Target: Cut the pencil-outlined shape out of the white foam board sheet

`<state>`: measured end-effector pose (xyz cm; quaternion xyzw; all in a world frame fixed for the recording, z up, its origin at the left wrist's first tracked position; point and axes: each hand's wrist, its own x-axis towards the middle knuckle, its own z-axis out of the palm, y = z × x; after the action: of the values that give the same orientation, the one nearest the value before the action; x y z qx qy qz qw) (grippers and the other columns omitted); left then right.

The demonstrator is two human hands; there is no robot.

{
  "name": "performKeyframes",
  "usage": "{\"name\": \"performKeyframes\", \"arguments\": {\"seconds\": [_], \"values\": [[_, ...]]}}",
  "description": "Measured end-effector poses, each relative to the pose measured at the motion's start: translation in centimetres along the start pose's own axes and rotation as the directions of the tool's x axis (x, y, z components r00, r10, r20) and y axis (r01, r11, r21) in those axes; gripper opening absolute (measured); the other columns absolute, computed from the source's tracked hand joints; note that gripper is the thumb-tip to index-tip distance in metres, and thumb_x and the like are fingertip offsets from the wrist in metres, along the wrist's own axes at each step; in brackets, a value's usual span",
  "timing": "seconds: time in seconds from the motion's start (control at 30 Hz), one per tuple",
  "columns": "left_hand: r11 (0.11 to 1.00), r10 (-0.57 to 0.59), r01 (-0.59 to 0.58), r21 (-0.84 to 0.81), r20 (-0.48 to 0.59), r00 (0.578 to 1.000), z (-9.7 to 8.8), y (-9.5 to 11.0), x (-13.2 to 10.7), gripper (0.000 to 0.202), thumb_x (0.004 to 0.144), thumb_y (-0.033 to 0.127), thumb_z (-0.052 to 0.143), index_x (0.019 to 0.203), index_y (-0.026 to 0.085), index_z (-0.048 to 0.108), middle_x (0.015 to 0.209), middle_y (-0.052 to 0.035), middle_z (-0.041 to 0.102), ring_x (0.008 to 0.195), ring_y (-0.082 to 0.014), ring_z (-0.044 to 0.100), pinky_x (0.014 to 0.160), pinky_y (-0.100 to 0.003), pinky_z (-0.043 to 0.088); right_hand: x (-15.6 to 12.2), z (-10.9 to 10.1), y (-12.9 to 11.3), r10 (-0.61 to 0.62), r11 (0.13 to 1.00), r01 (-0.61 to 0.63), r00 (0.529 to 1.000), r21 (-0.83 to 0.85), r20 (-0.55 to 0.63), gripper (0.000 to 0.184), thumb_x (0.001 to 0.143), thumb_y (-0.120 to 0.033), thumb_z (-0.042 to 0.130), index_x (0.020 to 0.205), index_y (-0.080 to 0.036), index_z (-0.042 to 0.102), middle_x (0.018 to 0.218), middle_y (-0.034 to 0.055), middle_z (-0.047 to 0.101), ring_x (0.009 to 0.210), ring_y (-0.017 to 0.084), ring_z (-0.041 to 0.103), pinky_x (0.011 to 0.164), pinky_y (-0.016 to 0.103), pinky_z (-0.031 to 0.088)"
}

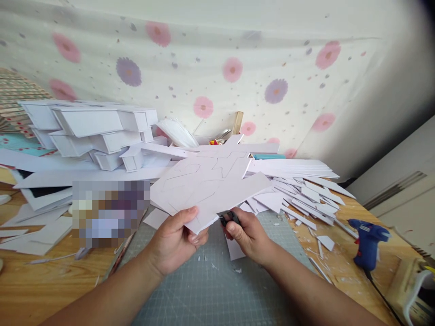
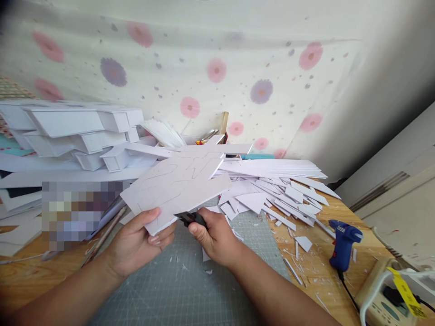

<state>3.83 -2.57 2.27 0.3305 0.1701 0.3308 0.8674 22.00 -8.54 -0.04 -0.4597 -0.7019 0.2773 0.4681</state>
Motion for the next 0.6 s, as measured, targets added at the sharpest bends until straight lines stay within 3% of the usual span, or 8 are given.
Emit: {"name": "performKeyframes", "arguments": {"seconds": [0.17, 0.43, 0.6], "values": [[0.999, -0.006, 0.005, -0.043, -0.013, 1.0, 0.08, 0.02, -0.07, 0.024, 0.069, 0.028, 0.08, 0.07, 0.014, 0.059, 0.047, 0.0076, 0.039, 0.042, -0.0026, 0.027, 0.043, -0.016, 0.03, 0.06, 0.44, -0.33, -0.024, 0.999, 0.023, 0.999, 0.044, 0.028, 0.042, 0.095, -0.058, 0.037, 0.076, -0.021, 0.045, 0.063, -0.0014, 0.047, 0.058, 0.013, 0.043, 0.056, 0.025, 0.035], [0.999, 0.012, -0.017, -0.051, -0.086, 0.996, 0.02, -0.03, -0.07, 0.026, 0.065, 0.025, 0.083, 0.077, 0.015, 0.062, 0.051, 0.0084, 0.045, 0.041, -0.0013, 0.024, 0.041, -0.015, 0.029, -0.05, 0.46, -0.24, -0.022, 1.0, 0.021, 0.998, 0.022, 0.053, 0.038, 0.096, -0.054, 0.04, 0.077, -0.021, 0.045, 0.063, -0.0025, 0.047, 0.057, 0.012, 0.042, 0.056, 0.024, 0.035], [0.999, -0.002, -0.002, -0.053, -0.065, 0.998, 0.06, -0.16, -0.03, 0.027, 0.066, 0.026, 0.083, 0.073, 0.014, 0.061, 0.046, 0.0089, 0.04, 0.041, -0.0022, 0.022, 0.042, -0.015, 0.029, 0.06, 0.44, -0.48, -0.045, 0.998, 0.044, 0.998, 0.033, 0.031, 0.042, 0.096, -0.055, 0.038, 0.074, -0.02, 0.046, 0.064, -0.0015, 0.047, 0.058, 0.012, 0.043, 0.056, 0.024, 0.035]]}}
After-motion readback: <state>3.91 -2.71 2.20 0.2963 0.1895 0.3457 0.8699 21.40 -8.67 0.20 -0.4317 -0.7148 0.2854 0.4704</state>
